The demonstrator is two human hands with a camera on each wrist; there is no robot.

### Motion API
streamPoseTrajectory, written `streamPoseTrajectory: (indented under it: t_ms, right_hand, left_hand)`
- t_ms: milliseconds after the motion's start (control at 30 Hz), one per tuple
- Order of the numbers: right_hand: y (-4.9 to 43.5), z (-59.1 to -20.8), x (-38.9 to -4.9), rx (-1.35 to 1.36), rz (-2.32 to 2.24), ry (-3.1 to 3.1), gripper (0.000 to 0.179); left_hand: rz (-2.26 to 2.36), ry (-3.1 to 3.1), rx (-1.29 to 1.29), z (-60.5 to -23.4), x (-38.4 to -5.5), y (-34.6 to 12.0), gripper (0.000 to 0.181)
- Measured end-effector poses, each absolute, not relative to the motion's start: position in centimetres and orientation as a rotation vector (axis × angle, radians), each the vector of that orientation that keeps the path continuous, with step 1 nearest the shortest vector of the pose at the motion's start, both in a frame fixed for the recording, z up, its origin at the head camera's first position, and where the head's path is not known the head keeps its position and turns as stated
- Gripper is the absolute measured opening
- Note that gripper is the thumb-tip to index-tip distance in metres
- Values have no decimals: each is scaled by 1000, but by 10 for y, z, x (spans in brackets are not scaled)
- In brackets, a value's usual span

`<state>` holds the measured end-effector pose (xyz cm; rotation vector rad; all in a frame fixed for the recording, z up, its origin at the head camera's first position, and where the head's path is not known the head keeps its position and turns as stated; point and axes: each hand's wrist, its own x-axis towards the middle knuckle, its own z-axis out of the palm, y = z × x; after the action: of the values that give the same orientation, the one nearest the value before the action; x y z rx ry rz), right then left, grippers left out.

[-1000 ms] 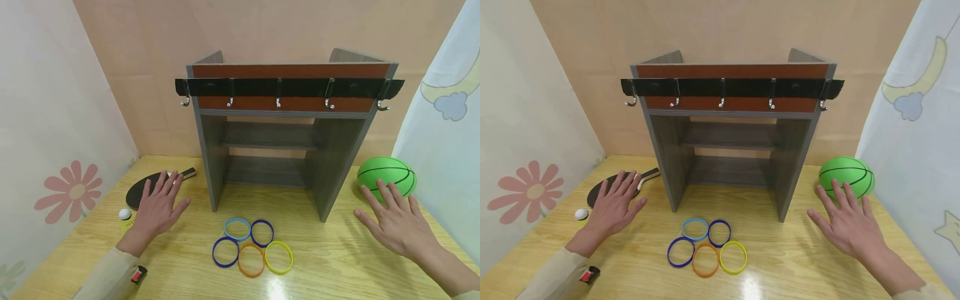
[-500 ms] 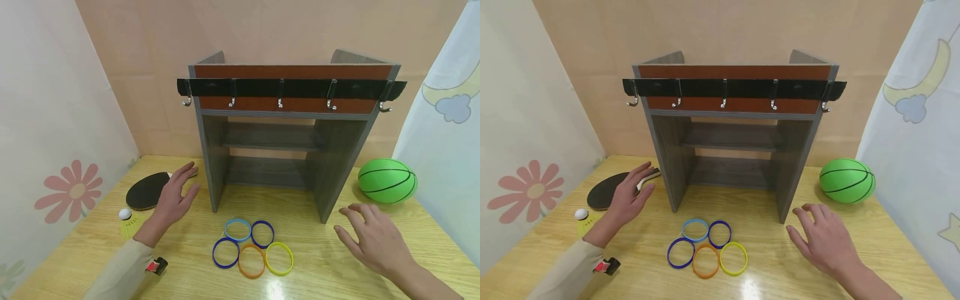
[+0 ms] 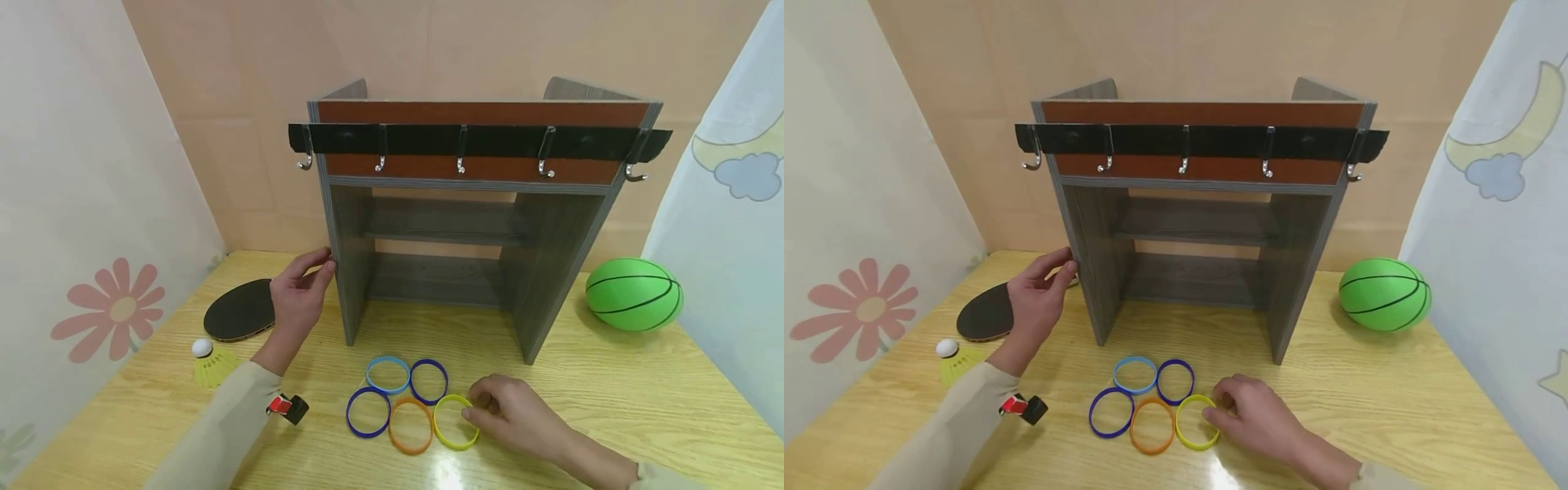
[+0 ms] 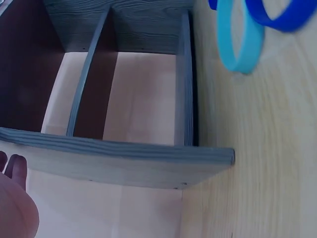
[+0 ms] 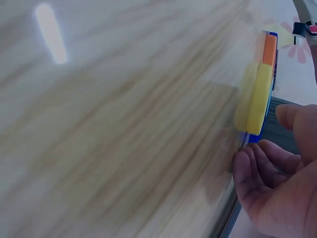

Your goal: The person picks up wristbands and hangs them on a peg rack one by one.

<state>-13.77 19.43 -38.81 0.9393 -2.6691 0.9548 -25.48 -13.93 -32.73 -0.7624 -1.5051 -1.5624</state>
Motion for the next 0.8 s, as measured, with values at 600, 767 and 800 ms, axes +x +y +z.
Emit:
streamPoseTrajectory:
  t_ms: [600,767,800]
  right_hand:
    - [189,-389,-140,764,1004,-2788,16]
    - [197,-384,-141,755,1091,-2796,18]
    - [199,-383,-142,756,1115,-2795,17]
  left_hand:
    - [-1640,-1412,-706,-323,-256,-131,14]
    - [-1654,-1408,-698,-324,-257,-131,13]
    - [-1657,-1406,-696,-323,-257,-131,13]
